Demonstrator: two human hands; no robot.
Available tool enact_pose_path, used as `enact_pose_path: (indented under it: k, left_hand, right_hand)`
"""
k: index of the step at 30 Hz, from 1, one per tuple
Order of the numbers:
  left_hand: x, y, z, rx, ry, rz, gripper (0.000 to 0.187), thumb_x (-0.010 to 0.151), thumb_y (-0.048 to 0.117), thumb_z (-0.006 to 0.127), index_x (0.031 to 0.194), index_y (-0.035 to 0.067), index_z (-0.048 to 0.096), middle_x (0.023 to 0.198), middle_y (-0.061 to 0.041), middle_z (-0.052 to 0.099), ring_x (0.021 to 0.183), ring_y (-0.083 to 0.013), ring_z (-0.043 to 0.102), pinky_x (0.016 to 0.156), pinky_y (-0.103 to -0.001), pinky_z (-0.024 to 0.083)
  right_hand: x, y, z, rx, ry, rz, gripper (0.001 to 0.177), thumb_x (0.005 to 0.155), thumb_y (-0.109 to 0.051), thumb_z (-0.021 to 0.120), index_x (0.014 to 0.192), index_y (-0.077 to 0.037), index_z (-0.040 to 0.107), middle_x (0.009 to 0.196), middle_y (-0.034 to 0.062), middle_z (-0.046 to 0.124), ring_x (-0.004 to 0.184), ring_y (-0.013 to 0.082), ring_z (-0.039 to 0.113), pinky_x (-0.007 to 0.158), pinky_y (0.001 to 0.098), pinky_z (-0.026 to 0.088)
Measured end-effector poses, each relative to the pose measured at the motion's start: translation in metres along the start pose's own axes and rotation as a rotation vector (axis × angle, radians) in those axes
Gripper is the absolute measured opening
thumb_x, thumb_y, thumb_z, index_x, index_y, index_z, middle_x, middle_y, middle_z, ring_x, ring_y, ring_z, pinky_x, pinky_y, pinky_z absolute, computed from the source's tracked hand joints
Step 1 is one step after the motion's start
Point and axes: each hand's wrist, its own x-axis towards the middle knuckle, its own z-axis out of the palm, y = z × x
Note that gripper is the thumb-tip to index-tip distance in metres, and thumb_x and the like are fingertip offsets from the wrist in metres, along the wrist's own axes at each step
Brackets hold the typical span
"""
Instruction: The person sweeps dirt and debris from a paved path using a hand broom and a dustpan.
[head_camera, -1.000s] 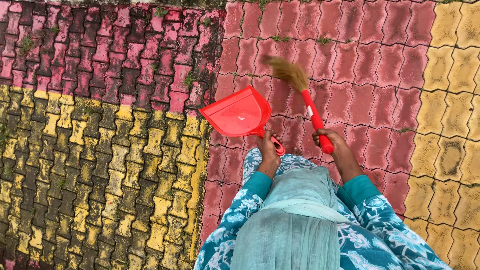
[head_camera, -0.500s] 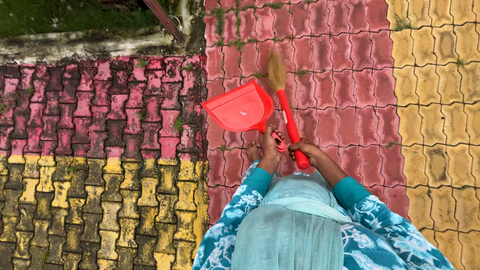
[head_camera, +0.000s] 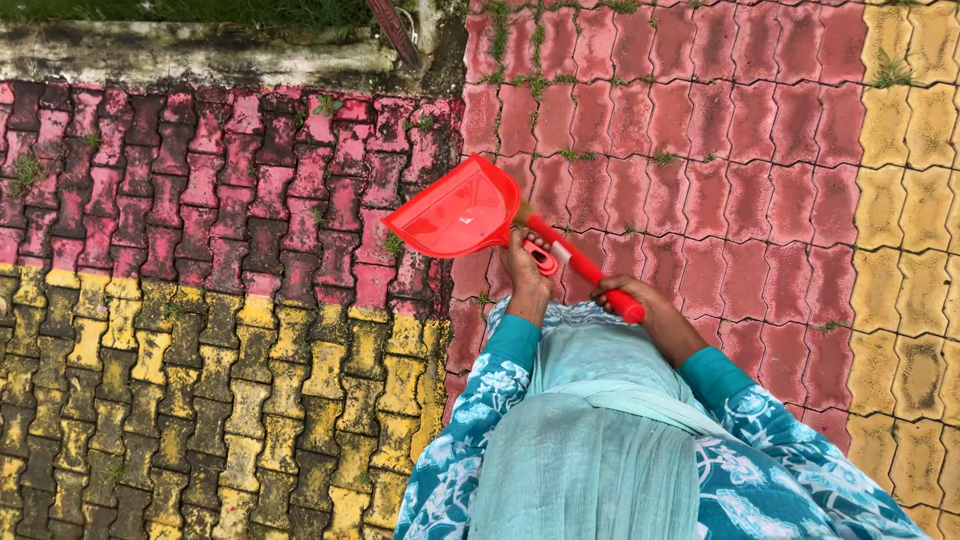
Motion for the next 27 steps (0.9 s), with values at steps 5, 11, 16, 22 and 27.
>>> enact_pose_path:
  k: [5,11,16,22,27]
  left_hand:
    - [0.004,0.015,0.005,0.036,0.084,0.015,0.008,0.093,0.009,0.055,0.086,0.007,0.053,0.075,-0.003,0.054,0.065,-0.0149,0.055,0.058,-0.033,0.051]
    - [0.024,0.013,0.025,0.093,0.103,-0.046,0.007,0.09,0.007,0.058,0.085,0.007,0.053,0.073,-0.003,0.053,0.064,-0.0153,0.056,0.056,-0.032,0.051]
    - [0.066,-0.005,0.068,0.088,0.175,-0.094,0.007,0.089,0.008,0.06,0.086,0.006,0.054,0.075,-0.003,0.056,0.065,-0.0159,0.057,0.057,-0.033,0.053]
    - [0.112,-0.046,0.131,0.139,0.119,-0.106,0.008,0.086,0.009,0.06,0.084,0.008,0.052,0.072,-0.003,0.054,0.062,-0.0164,0.057,0.054,-0.034,0.052]
    - [0.138,-0.078,0.162,0.178,0.083,-0.197,0.009,0.091,0.014,0.059,0.086,0.009,0.054,0.074,-0.002,0.056,0.064,-0.0143,0.058,0.055,-0.03,0.051]
  right_hand:
    - [-0.015,-0.061,-0.024,0.249,0.106,-0.212,0.029,0.087,-0.009,0.067,0.112,0.001,0.055,0.082,0.0072,0.057,0.064,0.0134,0.057,0.051,0.0254,0.052]
    - [0.006,-0.093,-0.025,0.301,0.152,-0.333,0.017,0.09,-0.006,0.067,0.096,-0.002,0.052,0.082,0.0082,0.058,0.067,0.0161,0.059,0.058,0.0282,0.056]
    - [0.037,-0.132,-0.02,0.116,0.203,-0.284,0.017,0.088,-0.003,0.066,0.1,0.005,0.058,0.084,0.0101,0.062,0.066,0.0147,0.057,0.056,0.0278,0.053]
    - [0.07,-0.169,-0.007,-0.046,-0.103,0.019,0.025,0.079,-0.007,0.067,0.103,-0.008,0.06,0.077,0.0083,0.06,0.059,0.0151,0.057,0.048,0.0283,0.051]
    - [0.072,-0.195,-0.015,-0.164,-0.129,0.15,0.023,0.084,-0.007,0.068,0.101,0.006,0.06,0.082,0.0124,0.065,0.061,0.0173,0.062,0.05,0.029,0.053]
